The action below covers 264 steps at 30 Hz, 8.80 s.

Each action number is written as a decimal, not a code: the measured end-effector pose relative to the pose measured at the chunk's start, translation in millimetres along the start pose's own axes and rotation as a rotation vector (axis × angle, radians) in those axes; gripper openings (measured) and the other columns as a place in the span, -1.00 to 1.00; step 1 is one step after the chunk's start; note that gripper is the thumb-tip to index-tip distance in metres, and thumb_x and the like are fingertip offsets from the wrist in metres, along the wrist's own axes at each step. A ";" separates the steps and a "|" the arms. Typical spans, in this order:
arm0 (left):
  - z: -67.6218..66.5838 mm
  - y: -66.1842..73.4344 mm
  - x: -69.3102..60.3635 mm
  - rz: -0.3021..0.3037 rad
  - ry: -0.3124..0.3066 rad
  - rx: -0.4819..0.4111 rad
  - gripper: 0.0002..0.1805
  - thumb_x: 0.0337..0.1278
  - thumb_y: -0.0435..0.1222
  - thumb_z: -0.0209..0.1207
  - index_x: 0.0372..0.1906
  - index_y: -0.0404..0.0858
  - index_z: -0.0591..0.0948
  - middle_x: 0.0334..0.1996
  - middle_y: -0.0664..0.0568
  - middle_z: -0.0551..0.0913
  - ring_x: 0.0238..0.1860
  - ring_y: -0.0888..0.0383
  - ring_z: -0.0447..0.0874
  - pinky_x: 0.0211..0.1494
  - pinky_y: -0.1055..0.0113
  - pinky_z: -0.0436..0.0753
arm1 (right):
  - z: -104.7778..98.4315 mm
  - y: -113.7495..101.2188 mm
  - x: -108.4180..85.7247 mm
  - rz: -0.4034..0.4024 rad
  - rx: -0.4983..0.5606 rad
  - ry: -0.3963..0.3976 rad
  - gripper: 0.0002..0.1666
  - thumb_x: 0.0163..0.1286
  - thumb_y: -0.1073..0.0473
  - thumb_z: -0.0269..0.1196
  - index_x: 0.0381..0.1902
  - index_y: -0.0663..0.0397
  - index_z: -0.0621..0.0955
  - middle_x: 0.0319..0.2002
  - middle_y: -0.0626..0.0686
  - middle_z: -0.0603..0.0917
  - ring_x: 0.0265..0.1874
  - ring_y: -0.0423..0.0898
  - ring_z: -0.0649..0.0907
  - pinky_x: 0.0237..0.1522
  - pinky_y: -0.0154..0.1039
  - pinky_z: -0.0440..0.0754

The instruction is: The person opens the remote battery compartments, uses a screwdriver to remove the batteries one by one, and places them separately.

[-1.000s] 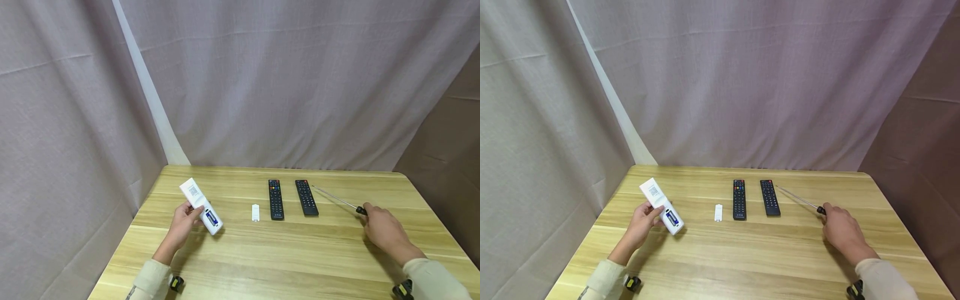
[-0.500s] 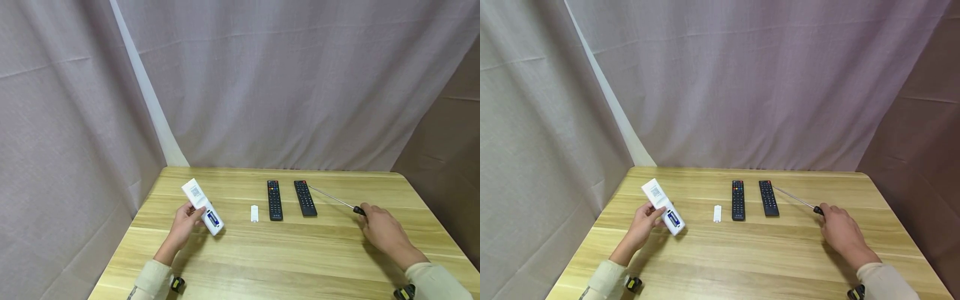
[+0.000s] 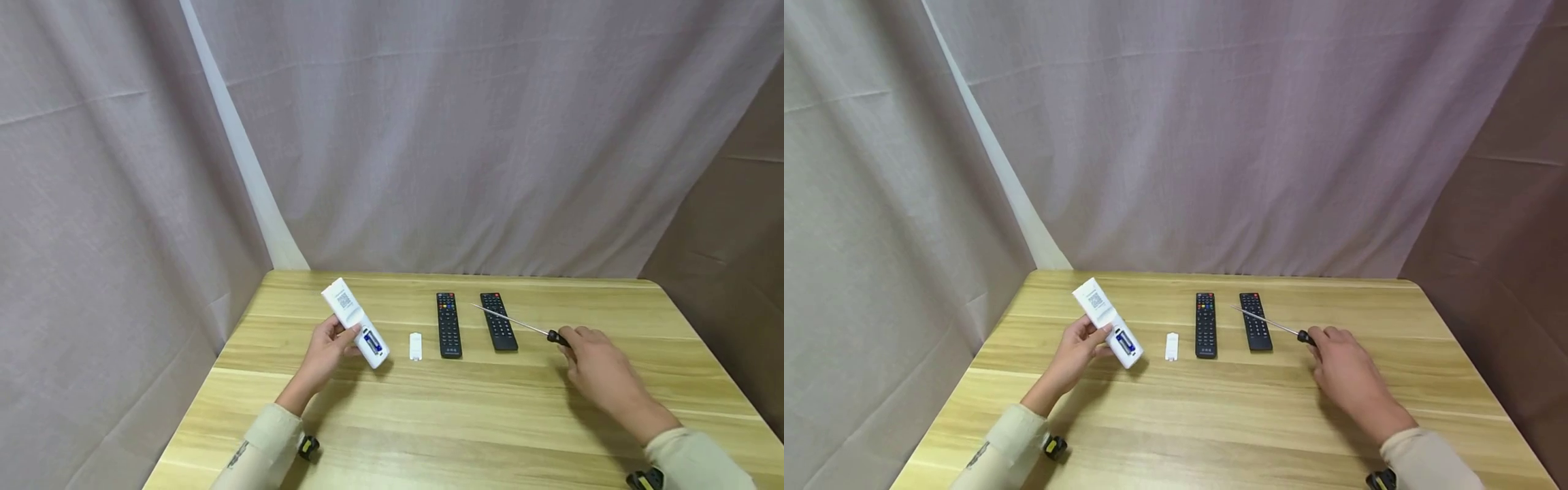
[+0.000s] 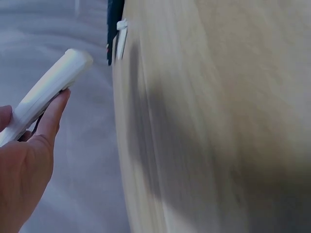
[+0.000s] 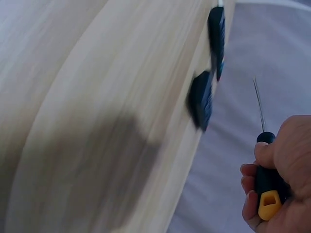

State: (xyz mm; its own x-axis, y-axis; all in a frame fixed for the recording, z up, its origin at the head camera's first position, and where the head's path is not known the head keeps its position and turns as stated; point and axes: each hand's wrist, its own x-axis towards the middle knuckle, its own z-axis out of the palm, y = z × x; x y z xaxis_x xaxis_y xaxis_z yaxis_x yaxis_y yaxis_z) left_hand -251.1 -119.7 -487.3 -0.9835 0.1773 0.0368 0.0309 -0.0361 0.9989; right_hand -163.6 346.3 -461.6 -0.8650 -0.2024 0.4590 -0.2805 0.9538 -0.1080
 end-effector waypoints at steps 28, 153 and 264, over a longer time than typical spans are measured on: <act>36.2 8.8 42.6 0.119 0.040 -0.218 -0.60 0.55 -0.49 0.11 0.37 -0.48 0.47 0.11 -0.37 0.73 -0.09 0.15 0.86 -0.02 0.20 0.92 | 10.9 -87.4 23.2 -0.234 0.043 0.145 -0.71 0.20 0.36 0.48 -0.13 0.09 0.68 -0.27 0.00 0.72 -0.24 -0.07 0.65 -0.24 -0.11 0.81; 53.0 4.6 33.1 0.035 0.150 -0.196 -0.59 0.61 -0.44 0.04 0.41 -0.47 0.42 0.24 -0.53 0.63 0.06 -0.15 0.85 0.03 0.21 0.91 | 33.6 -95.3 7.1 -0.005 0.294 0.137 -0.77 0.27 0.26 0.55 -0.13 0.05 0.78 -0.30 -0.11 0.72 -0.43 -0.30 0.52 -0.45 -0.34 0.60; 18.0 -13.0 31.0 -0.093 0.168 -0.123 -0.49 0.65 -0.36 0.02 0.53 -0.40 0.31 0.27 -0.50 0.63 0.03 -0.07 0.87 -0.03 0.25 0.91 | 40.4 -130.3 -16.9 0.027 0.276 -0.035 -0.90 0.46 0.19 0.43 -0.13 0.03 0.72 -0.30 -0.10 0.69 -0.45 -0.37 0.57 -0.50 -0.41 0.65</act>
State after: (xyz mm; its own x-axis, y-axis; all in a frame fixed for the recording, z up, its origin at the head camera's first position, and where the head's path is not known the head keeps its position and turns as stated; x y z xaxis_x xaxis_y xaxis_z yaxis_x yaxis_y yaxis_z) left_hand -278.8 -96.1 -498.6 -0.9973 0.0200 -0.0710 -0.0731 -0.1491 0.9861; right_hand -129.2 216.4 -490.9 -0.8863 -0.1903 0.4222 -0.3558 0.8633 -0.3579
